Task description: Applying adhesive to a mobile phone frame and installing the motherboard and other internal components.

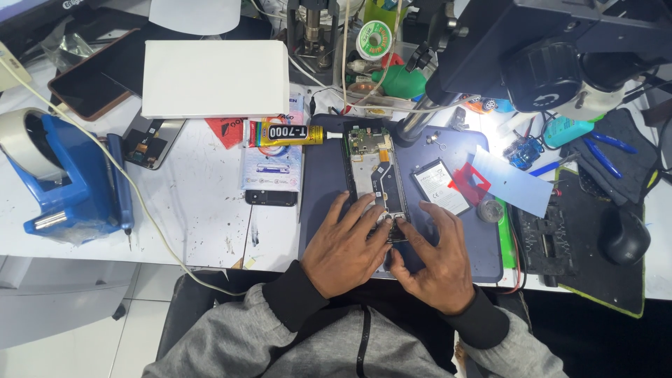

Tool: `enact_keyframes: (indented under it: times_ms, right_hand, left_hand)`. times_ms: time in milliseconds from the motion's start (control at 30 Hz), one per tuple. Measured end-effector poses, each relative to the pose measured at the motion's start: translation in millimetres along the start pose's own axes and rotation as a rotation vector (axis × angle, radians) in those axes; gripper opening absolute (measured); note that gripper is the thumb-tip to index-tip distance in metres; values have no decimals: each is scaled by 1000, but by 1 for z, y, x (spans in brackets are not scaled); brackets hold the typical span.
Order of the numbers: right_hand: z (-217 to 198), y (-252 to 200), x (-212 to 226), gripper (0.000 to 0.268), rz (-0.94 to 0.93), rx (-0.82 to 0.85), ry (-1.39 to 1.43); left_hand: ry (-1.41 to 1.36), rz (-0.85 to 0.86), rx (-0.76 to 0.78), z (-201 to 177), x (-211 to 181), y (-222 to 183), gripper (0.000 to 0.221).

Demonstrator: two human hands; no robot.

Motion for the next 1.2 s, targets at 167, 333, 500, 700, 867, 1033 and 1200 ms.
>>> enact_keyframes:
  times_ms: [167, 333, 500, 700, 867, 1033, 1200]
  right_hand:
    - [-1, 3, 3, 39, -15, -15, -14]
    - [-1, 4, 2, 40, -2, -11, -6]
    - [0, 1, -2, 42, 30, -6, 0]
    - [1, 1, -2, 41, 37, 16, -2]
    - [0, 1, -1, 39, 23, -1, 6]
    - [0, 3, 0, 39, 9, -2, 5]
    - [-2, 9, 8, 36, -24, -11, -70]
  left_hand:
    - [-12, 5, -22, -1, 0, 0, 35]
    - [-10, 0, -13, -2, 0, 1, 35]
    - [-6, -3, 2, 1, 0, 0, 36]
    - [5, -1, -6, 0, -1, -1, 36]
    - [-2, 3, -7, 0, 0, 0, 36]
    - [11, 0, 3, -1, 0, 0, 36]
    - [25, -9, 5, -2, 0, 0, 35]
Point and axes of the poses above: each hand's wrist, its own y-axis towards the middle knuckle, its own z-axis out of the palm, x = y × z, the point moved 8 cm from there along y, towards the middle knuckle, and after that the axes turned 2 degrees about y, right-handed, at the moved point
